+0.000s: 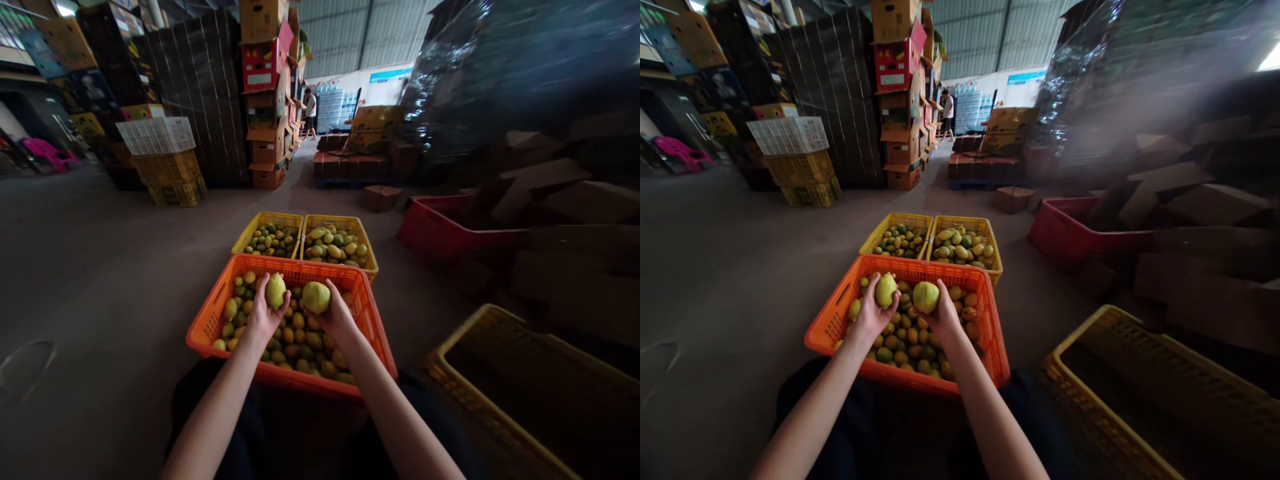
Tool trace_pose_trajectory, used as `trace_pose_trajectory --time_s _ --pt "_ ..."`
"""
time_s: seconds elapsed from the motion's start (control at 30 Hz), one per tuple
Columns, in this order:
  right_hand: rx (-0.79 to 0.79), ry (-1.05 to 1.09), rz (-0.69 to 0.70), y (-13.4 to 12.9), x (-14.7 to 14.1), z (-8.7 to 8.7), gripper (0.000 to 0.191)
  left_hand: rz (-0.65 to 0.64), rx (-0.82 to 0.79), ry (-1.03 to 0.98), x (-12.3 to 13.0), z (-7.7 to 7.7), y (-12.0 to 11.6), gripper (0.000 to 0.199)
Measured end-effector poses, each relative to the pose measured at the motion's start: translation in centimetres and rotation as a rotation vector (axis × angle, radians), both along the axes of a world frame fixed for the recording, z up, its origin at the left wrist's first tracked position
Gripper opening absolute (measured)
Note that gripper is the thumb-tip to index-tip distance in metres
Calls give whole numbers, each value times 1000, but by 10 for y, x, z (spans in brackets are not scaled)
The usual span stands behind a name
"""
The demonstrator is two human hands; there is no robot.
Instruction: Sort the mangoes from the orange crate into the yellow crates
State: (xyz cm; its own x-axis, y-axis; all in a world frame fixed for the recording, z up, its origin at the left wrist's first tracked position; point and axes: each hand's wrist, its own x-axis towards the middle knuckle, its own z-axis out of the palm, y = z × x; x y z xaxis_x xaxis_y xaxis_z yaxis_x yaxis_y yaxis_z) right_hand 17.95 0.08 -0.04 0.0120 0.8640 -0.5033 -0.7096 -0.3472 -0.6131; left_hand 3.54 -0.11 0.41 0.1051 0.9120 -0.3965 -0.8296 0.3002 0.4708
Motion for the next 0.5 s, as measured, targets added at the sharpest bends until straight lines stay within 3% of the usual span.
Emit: trace_pose_trajectory --time_s 0.27,0.5 --pt "-43 146 120 -8 5 10 31 -159 -58 -39 7 -21 2 31" --pt "-6 166 171 -9 11 13 29 -219 -11 27 11 -6 9 29"
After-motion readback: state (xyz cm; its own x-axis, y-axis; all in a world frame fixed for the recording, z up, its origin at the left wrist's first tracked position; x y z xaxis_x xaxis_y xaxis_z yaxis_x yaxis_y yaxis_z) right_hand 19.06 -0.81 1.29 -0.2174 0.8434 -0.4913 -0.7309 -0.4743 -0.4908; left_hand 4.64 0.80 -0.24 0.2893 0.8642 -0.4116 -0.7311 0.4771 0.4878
